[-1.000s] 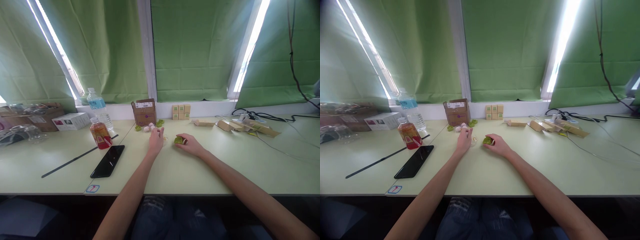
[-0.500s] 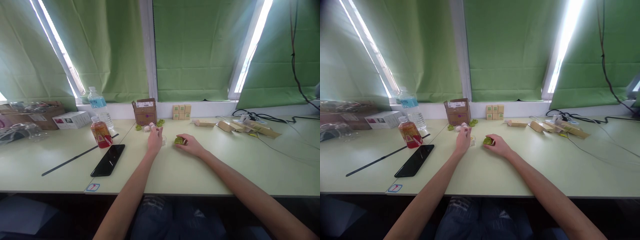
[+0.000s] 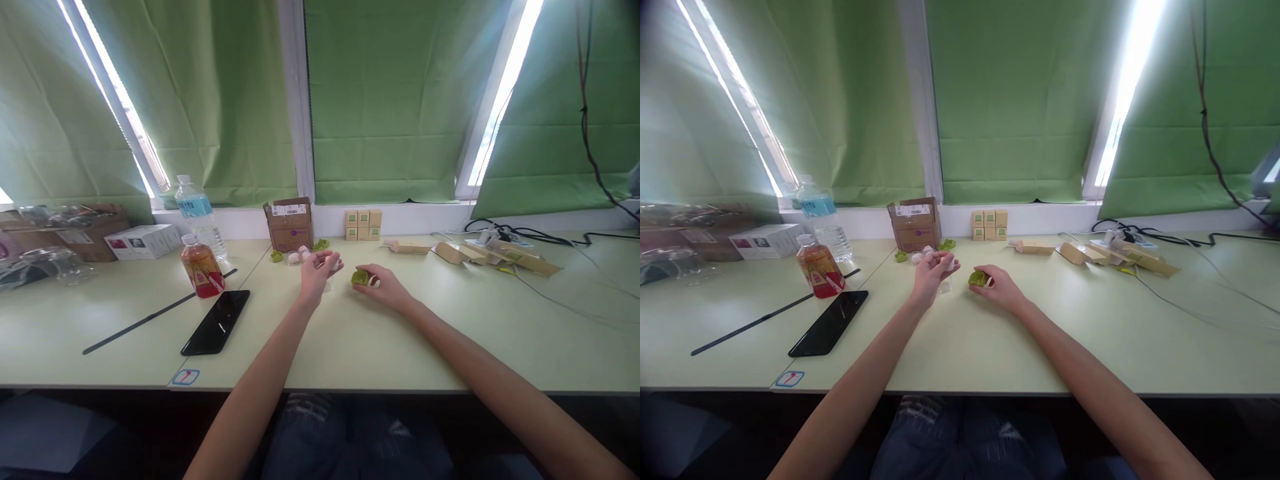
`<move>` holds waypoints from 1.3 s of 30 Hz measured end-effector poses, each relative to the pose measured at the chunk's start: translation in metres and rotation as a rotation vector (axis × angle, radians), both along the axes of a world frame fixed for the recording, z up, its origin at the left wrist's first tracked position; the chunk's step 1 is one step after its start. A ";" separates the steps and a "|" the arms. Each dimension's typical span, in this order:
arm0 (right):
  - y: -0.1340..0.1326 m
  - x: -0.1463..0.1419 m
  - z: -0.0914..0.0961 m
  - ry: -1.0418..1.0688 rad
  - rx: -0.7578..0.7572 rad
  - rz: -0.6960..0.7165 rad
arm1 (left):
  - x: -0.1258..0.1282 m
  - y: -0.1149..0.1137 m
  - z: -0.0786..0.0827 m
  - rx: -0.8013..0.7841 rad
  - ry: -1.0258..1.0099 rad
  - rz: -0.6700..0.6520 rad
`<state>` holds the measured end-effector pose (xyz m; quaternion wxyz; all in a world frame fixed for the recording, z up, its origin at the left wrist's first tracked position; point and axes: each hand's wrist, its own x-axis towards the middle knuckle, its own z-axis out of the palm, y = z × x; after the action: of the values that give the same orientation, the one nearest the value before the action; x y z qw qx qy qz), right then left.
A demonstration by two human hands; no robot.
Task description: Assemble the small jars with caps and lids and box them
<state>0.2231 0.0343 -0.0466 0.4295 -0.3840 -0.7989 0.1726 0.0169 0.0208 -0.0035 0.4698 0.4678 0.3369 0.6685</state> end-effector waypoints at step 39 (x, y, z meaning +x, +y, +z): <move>-0.009 -0.012 0.000 -0.221 0.311 -0.139 | 0.019 -0.010 -0.018 0.031 0.704 0.121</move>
<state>0.2108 0.0253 -0.0467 0.4042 -0.3839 -0.8298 -0.0263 0.0356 0.0112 -0.0211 0.2773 0.6559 0.4949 0.4980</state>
